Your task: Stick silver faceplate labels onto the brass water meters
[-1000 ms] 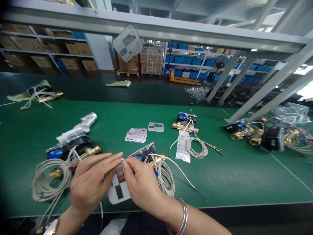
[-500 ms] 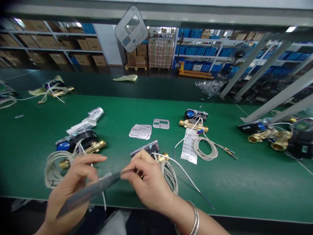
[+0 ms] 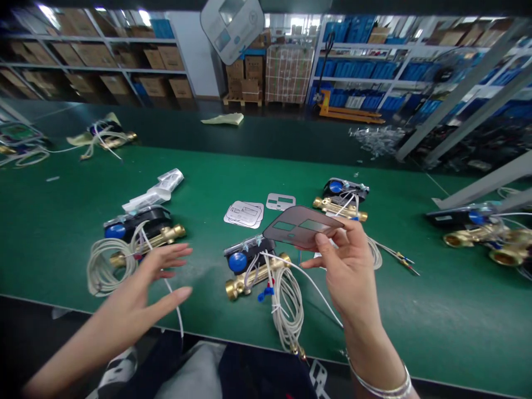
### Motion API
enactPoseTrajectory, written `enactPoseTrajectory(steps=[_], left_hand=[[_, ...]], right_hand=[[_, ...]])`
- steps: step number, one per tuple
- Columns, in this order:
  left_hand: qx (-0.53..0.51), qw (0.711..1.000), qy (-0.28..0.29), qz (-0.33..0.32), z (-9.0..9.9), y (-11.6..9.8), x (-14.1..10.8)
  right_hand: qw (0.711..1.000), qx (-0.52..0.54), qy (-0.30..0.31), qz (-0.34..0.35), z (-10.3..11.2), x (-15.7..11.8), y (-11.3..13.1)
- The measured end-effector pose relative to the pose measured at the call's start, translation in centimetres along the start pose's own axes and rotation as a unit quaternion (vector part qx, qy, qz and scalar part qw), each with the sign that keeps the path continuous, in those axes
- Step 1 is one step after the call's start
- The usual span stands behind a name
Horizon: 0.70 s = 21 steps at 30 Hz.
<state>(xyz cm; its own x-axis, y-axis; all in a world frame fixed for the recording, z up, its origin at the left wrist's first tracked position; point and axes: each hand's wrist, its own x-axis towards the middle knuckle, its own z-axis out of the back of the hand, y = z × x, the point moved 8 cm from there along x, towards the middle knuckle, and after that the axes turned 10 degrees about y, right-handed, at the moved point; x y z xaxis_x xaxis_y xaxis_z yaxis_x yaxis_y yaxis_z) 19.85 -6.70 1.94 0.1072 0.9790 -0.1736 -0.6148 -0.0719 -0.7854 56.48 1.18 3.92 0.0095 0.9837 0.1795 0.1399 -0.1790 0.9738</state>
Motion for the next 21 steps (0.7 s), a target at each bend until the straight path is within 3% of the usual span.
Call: enactPoseTrajectory(steps=[3,5,9,13,15,21], left_hand=[[-0.083,0.991,0.085,0.055,-7.4,-0.3,5.8],[-0.072,0.994,0.065,0.047,-9.3,-0.6,8.5],[-0.047,0.998,0.034,-0.032,-8.8,-2.4,10.1],[0.054,0.970,0.031,-0.234,-7.0,-5.4,8.2],[0.107,0.948,0.037,-0.298,-7.0,-5.6,7.0],[0.110,0.951,-0.019,-0.289,-7.6,-5.1,5.2]], right_hand=[[1.000,-0.004,0.019,-0.017,-0.7,-0.2,-0.4],[1.000,-0.011,0.005,-0.018,-0.1,-0.6,-0.5],[0.994,0.058,-0.068,-0.065,3.1,-1.3,-2.0],[0.963,0.185,-0.115,-0.156,4.9,-1.8,-4.7],[0.948,0.226,-0.121,-0.188,4.7,-2.1,-5.7],[0.926,0.260,-0.147,-0.230,3.2,-3.1,-7.0]])
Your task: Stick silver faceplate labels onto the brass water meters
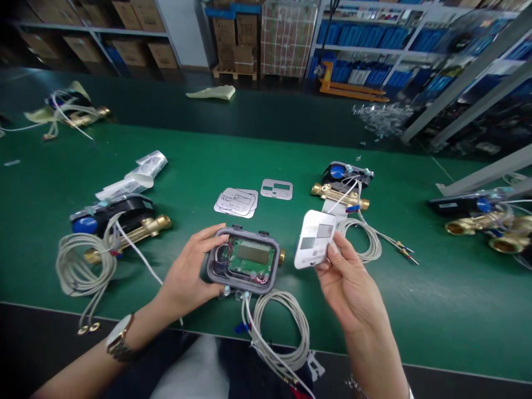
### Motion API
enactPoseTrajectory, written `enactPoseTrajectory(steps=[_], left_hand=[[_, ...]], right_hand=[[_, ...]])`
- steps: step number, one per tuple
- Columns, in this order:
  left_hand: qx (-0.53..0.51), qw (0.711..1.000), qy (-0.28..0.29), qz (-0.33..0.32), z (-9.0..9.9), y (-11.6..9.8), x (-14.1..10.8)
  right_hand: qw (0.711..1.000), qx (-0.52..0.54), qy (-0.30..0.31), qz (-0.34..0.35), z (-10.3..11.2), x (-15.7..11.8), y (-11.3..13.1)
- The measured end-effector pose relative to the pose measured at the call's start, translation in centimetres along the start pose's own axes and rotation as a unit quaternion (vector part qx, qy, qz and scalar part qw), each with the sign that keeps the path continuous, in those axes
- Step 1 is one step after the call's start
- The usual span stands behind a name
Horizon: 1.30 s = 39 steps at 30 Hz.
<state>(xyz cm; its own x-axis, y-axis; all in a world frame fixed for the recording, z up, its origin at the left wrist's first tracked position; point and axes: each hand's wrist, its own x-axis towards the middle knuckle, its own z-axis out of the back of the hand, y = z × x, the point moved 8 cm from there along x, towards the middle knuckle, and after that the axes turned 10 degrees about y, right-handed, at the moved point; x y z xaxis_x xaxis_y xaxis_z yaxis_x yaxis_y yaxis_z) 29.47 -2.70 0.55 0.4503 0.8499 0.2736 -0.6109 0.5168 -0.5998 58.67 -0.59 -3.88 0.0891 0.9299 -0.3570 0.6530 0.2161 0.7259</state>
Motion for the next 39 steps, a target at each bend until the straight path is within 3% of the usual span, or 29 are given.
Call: enactPoseTrajectory(steps=[7,14,17,20,22,25,27,31,39], left_hand=[[-0.029,0.989,-0.063,0.130,0.0,-0.8,0.9],[-0.082,0.988,-0.016,0.130,0.2,0.2,0.9],[-0.125,0.984,-0.016,0.128,0.5,1.1,0.4],[-0.259,0.956,0.008,0.139,0.2,1.7,0.0],[-0.380,0.912,0.018,0.155,-0.1,1.6,-0.2],[-0.459,0.858,-0.024,0.230,-0.1,1.8,-0.2],[-0.436,0.856,-0.057,0.272,0.3,1.7,0.0],[-0.408,0.862,-0.086,0.289,0.5,1.2,0.7],[-0.413,0.836,-0.093,0.347,0.0,1.8,0.6]], right_hand=[[0.997,0.044,-0.016,-0.054,0.0,-0.6,-1.0],[0.995,-0.004,0.080,-0.063,-4.3,-1.5,-2.5],[0.993,-0.050,0.090,-0.060,-5.6,-1.4,-3.2],[0.991,-0.090,0.088,-0.051,-6.3,-1.3,-3.5],[0.989,-0.107,0.083,-0.054,-6.5,-1.3,-3.6],[0.987,-0.128,0.075,-0.062,-6.6,-1.3,-3.6],[0.985,-0.136,0.075,-0.069,-6.5,-1.3,-3.7],[0.982,-0.150,0.077,-0.080,-6.3,-1.2,-3.8],[0.978,-0.188,0.072,-0.055,-6.1,-1.1,-3.5]])
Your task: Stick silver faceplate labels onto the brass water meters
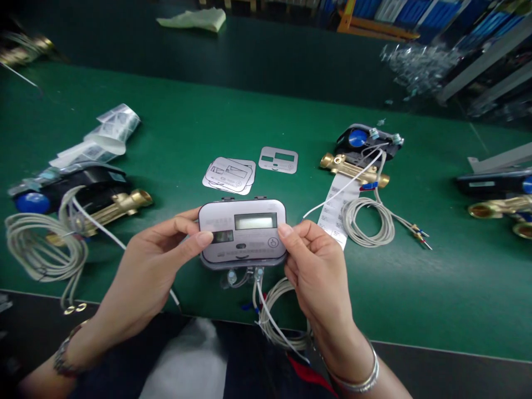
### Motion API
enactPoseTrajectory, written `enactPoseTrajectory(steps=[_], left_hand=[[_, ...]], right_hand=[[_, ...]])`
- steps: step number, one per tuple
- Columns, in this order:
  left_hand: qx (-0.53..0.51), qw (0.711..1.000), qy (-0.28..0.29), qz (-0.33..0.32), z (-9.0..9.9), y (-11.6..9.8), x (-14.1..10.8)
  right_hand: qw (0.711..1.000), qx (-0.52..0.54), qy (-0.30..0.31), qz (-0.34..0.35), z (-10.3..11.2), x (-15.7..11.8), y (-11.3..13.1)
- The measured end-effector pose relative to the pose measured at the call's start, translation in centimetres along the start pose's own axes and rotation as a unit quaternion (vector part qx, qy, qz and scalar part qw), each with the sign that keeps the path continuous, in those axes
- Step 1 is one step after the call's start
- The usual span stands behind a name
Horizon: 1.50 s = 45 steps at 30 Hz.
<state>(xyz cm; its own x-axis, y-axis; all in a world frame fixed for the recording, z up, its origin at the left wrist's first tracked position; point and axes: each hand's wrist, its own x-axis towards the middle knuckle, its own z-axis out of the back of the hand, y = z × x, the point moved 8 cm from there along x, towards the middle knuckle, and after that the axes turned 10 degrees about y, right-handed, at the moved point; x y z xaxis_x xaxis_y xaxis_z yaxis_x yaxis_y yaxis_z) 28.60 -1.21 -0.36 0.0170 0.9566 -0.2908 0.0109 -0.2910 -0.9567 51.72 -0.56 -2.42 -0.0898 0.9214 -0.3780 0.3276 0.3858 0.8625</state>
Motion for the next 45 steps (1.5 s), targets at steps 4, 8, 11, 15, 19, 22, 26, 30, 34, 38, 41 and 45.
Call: enactPoseTrajectory(steps=[4,8,11,15,19,22,26,30,34,38,41,45], left_hand=[[0.046,0.999,-0.005,0.002,0.1,-0.2,0.6],[0.060,0.998,-0.010,0.005,0.1,-0.4,0.6],[0.065,0.998,-0.016,-0.004,0.1,-0.6,0.3],[0.101,0.994,-0.008,-0.030,0.1,-0.8,0.0],[0.125,0.991,-0.007,-0.041,0.2,-0.9,0.0],[0.116,0.992,-0.006,-0.038,0.2,-0.8,0.0],[0.107,0.994,-0.013,-0.027,0.3,-0.8,-0.1],[0.101,0.995,-0.010,-0.022,0.2,-0.8,-0.1],[0.093,0.995,-0.006,-0.023,0.2,-0.8,-0.1],[0.099,0.995,-0.001,-0.026,0.2,-0.8,-0.1],[0.110,0.993,-0.006,-0.028,0.3,-0.8,-0.1],[0.124,0.992,-0.011,-0.031,0.3,-0.9,-0.2]], right_hand=[[0.999,-0.032,-0.011,0.014,0.2,-0.1,0.3],[0.997,-0.071,-0.006,0.010,0.4,-0.1,0.2],[0.995,-0.096,0.007,0.009,0.6,-0.2,0.1],[0.993,-0.119,0.003,0.013,0.8,-0.4,0.2],[0.991,-0.131,-0.012,0.013,0.7,-0.6,0.5],[0.990,-0.138,-0.012,0.012,0.6,-0.6,0.6],[0.989,-0.149,-0.013,0.012,0.7,-0.6,0.7],[0.988,-0.153,-0.016,0.013,0.6,-0.7,0.7],[0.986,-0.166,-0.016,0.018,0.6,-0.8,0.8],[0.984,-0.177,-0.014,0.023,0.6,-0.9,0.8],[0.981,-0.193,-0.019,0.031,0.7,-1.0,0.9],[0.976,-0.211,-0.019,0.057,0.6,-1.1,1.1]])
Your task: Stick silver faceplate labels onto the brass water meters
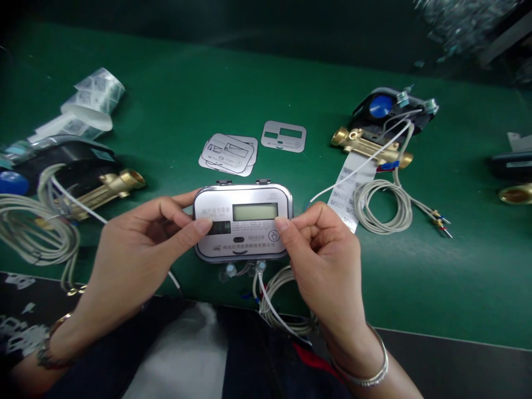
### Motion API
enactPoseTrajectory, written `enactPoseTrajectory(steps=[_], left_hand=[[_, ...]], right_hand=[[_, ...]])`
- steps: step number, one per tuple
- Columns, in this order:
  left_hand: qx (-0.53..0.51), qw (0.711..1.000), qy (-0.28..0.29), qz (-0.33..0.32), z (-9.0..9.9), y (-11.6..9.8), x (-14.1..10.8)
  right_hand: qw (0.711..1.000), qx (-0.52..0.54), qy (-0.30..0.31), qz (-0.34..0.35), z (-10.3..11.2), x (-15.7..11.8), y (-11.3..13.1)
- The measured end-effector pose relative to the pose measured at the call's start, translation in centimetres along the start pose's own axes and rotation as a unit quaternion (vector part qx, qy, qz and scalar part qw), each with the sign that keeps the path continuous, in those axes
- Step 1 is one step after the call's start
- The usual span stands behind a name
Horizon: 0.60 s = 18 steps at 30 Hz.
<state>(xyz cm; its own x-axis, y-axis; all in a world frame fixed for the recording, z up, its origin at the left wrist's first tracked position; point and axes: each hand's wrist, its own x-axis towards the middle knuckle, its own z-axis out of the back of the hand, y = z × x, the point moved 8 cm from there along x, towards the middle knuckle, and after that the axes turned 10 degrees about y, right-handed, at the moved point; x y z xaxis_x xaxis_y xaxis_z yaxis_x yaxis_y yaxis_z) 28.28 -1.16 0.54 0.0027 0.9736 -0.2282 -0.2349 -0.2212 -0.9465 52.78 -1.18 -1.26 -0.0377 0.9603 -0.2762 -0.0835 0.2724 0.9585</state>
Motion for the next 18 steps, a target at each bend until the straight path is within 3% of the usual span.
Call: enactPoseTrajectory(steps=[18], left_hand=[[0.004,1.000,0.010,-0.020,-0.12,-0.21,0.10]], right_hand=[[0.995,-0.068,-0.010,0.070,0.04,0.03,0.90]])
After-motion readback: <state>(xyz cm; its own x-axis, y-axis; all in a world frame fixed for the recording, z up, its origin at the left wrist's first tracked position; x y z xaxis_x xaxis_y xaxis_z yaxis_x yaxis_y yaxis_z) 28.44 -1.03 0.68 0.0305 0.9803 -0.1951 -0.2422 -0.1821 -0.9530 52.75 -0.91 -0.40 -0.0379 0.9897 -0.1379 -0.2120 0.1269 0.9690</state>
